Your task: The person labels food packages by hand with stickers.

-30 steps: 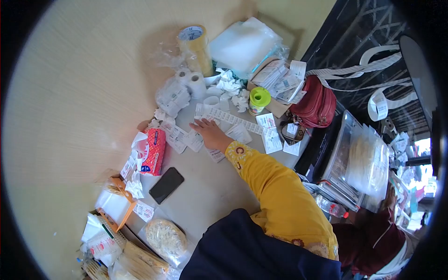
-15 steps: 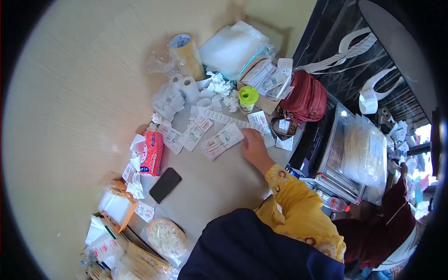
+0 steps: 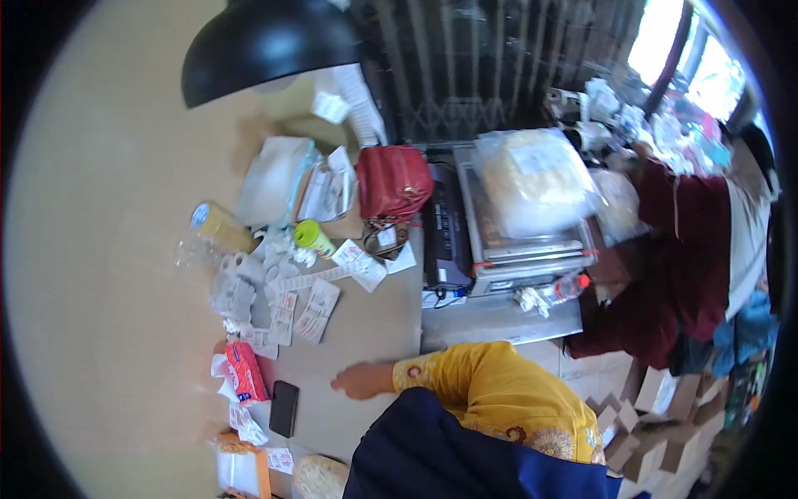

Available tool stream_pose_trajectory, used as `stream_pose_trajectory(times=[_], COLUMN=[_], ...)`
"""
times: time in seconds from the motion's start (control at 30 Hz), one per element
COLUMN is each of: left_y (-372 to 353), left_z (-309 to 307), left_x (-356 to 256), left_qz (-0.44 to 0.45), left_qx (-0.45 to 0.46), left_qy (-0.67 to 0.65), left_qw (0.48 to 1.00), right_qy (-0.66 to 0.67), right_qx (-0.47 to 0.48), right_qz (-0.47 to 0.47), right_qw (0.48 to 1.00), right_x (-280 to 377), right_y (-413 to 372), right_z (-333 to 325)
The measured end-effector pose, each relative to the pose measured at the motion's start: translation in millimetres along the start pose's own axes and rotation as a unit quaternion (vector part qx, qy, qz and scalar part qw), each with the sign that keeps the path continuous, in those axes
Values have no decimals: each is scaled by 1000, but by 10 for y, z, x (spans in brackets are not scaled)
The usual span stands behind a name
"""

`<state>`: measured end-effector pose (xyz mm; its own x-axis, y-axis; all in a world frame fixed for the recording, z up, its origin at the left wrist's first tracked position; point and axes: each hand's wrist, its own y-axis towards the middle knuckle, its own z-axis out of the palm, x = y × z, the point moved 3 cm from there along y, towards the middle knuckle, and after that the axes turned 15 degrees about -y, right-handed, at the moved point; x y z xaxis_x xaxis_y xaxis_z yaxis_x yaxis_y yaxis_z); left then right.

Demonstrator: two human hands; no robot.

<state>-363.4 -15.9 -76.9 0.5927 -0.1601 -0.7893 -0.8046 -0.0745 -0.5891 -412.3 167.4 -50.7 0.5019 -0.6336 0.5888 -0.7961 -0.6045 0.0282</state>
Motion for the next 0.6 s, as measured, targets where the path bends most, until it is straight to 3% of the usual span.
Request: stream_pose_trajectory(times=[0.1, 0.2, 0.27, 0.33, 0.43, 0.47, 0.53, 0.6], left_y=[-91, -215, -340, -483, -784, -872, -1054, -1212], left_z=[94, 101, 53, -8, -115, -147, -195, -253], left_x=[33, 144, 269, 404, 694, 798, 969, 1129], left_qz=[9, 11, 10, 6, -9, -16, -33, -46], left_qx=[24, 47, 62, 78, 91, 94, 96, 94], left_qy=[12, 21, 23, 22, 13, 9, -3, -12], left_qw=[1000, 999, 998, 997, 996, 995, 995, 994], right_qy=[17, 178, 23, -118, -106, -86, -107, -120], right_qx=[48, 207, 90, 61, 160, 151, 93, 147], right_qz=[-24, -98, -25, 104, 197, 225, 230, 230], right_qw=[998, 957, 995, 986, 961, 959, 963, 955], right_x=[312, 110, 128, 43, -123, 85, -21, 13], right_y=[-533, -989, -1209, -1474, -1760, -1856, -2047, -2157], right_z=[326, 653, 599, 609, 514, 164, 287, 330])
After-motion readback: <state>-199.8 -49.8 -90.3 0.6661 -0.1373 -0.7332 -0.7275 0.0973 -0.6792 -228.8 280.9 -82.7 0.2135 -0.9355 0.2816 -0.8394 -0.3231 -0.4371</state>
